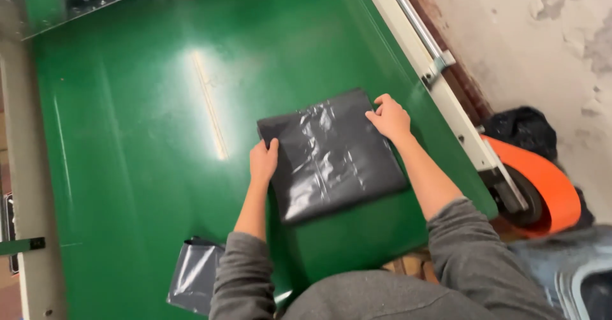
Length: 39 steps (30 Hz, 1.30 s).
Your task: Folding plastic bags coming from a machine and placing them into a basket.
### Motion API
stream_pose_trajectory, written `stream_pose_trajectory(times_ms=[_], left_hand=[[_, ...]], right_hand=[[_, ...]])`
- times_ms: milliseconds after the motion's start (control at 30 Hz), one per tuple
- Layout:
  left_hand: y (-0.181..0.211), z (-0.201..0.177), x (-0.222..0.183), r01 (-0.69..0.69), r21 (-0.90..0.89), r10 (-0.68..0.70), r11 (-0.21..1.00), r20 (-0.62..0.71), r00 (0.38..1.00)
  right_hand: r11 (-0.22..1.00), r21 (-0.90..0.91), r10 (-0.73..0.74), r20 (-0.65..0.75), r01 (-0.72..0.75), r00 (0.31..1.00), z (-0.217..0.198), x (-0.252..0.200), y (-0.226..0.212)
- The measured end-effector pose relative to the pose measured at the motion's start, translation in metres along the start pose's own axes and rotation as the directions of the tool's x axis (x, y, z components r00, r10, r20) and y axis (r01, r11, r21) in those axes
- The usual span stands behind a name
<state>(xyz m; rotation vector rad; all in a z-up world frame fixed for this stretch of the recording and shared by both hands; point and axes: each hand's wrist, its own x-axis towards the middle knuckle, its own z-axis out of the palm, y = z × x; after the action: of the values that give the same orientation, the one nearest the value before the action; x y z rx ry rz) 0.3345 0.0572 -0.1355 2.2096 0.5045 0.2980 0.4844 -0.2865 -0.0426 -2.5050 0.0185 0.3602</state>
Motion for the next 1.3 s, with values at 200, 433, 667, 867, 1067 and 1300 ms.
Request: stream_pose_trajectory(times_ms=[200,433,667,867,1067,1300], left_hand=[[0.025,-0.012,-0.011,0.111,0.012,-0.111,0.994,-0.006,0.994],[0.101,-0.029,-0.071,-0.115,0.121,0.127,0.986,-0.09,0.988],[0.058,-0.018,-0.091,0.599,-0.775,-0.167,0.199,0.576,0.8],[0.027,-0.037,-0.124,0.582,-0.811,-0.138,-0.056,0.584,0.8],[0.057,-0.065,-0.158,0.3,-0.711,-0.221,0.636,0.205,0.954],[0.072,-0.083,-0.199,-0.684,0.457,0.579,0.569,0.368,0.728]], right_hand=[[0.675,-0.289,-0.71,-0.006,0.679,0.704,0.003,0.05,-0.04],[0.709,-0.437,-0.406,0.39,0.554,0.827,0.018,0.071,-0.065],[0.624,-0.236,-0.771,-0.03,0.745,0.636,-0.026,-0.069,-0.062],[0.634,-0.266,-0.771,-0.154,0.726,0.618,-0.026,-0.196,0.001],[0.649,-0.326,-0.751,-0.132,0.687,0.647,0.001,-0.225,0.029],[0.593,-0.353,-0.79,-0.08,0.724,0.608,0.002,-0.255,-0.027]])
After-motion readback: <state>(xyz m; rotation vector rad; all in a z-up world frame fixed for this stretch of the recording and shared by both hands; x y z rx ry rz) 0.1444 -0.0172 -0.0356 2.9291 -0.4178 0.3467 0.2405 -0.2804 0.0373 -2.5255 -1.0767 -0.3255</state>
